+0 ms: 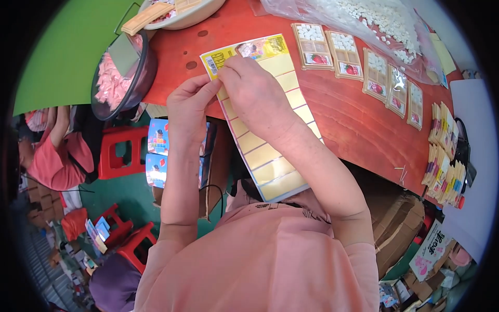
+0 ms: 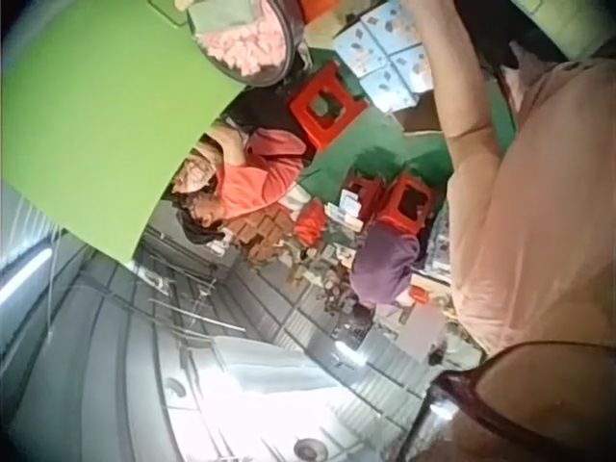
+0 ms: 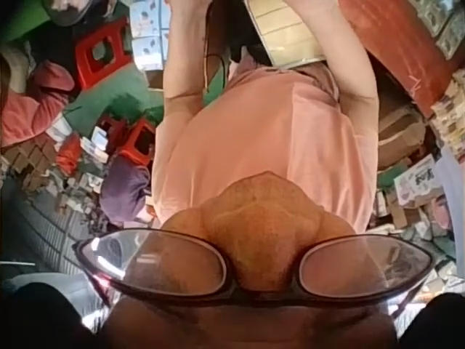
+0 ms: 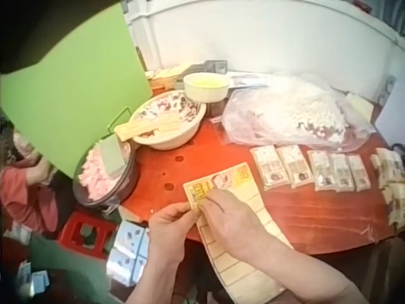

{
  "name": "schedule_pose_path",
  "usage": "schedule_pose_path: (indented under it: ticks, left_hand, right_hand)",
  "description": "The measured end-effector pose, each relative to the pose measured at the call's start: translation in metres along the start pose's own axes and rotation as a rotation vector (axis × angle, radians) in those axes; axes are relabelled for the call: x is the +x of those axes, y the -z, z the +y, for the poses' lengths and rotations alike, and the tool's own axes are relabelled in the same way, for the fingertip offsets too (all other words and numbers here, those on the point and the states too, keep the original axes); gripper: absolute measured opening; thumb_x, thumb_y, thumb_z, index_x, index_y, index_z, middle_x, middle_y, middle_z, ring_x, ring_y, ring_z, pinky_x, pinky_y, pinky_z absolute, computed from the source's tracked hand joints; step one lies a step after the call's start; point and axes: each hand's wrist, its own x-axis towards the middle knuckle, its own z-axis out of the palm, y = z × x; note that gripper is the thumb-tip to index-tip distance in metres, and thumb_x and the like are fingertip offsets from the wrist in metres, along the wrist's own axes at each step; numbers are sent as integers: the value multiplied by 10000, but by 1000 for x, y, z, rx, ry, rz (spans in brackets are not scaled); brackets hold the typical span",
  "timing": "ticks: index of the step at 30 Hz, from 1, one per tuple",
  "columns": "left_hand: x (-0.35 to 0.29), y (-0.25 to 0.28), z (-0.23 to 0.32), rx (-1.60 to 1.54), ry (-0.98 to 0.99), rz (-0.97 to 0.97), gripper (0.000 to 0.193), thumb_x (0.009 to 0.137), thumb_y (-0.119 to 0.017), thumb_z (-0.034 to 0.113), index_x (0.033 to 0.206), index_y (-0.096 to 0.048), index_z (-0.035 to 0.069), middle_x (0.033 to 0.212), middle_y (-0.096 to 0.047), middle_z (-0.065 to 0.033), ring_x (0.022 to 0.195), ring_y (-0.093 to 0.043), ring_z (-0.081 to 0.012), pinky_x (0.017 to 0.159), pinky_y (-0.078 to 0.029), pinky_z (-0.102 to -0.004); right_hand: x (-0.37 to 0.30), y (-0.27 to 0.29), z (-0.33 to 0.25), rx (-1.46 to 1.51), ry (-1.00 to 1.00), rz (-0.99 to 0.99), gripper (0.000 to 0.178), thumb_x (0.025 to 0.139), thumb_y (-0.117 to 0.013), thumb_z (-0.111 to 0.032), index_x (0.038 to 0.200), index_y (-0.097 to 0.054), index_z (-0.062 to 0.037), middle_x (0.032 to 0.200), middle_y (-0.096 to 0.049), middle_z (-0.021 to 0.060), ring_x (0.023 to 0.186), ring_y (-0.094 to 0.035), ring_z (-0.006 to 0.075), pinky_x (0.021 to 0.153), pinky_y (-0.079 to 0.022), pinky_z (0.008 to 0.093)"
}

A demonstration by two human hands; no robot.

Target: Apply labels to small packages and assemble plastic trays for packaging.

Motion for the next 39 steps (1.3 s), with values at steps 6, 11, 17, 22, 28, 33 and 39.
schedule_pose_path:
  ticks: [6,11,17,22,28,33,39]
  left_hand:
    - [-2,-4,-3,331,-257,-101,79,905,-645,-48,965,-695,-42,899,-679,-22,790,-609,-79,710,-489,-213]
    - [3,12,-12,581,-467,-97,93,913,-607,-70,981,-669,-56,924,-675,-43,841,-623,-122,780,-504,-247]
    - [0,13,-5,631,-489,-119,116,934,-615,-52,1026,-686,-59,997,-692,-39,915,-624,-105,851,-498,-245]
    - [-5,-2,-9,554,-388,-29,151,950,-625,-14,1076,-683,-74,1016,-705,-73,919,-638,-107,833,-516,-248]
    - [39,38,-14,181,-119,34,210,956,-633,34,1133,-661,-76,947,-722,-144,658,-638,-86,478,-447,-202]
    - [24,23,2,213,-62,113,218,934,-671,55,1116,-678,-64,954,-724,-110,751,-679,-123,616,-545,-234]
    - [-16,-33,-2,227,-131,-172,116,930,-673,22,1036,-718,8,793,-626,34,641,-537,-14,530,-400,-182]
  right_hand:
    - [-3,10,2,-71,57,-98,165,780,-629,-13,943,-623,11,950,-603,135,913,-635,304,746,-559,373]
    - [-1,8,-1,-1,49,-97,194,763,-617,-59,940,-632,18,882,-614,127,862,-642,291,720,-545,366]
    - [5,14,-7,89,-139,-186,129,766,-624,-60,873,-646,7,872,-631,145,794,-665,317,717,-552,391]
    - [0,5,9,136,-91,144,131,745,-676,-86,841,-624,-14,881,-637,137,806,-667,301,678,-541,405]
    - [-7,37,40,361,-381,491,98,800,-656,-87,827,-592,-18,835,-638,101,769,-656,256,644,-514,353]
    - [-28,81,38,283,-408,278,119,826,-683,-85,899,-619,-16,865,-651,124,776,-663,275,679,-533,339]
    - [-30,56,13,153,-115,173,145,869,-688,-38,1007,-648,-16,991,-661,124,917,-652,308,797,-544,396]
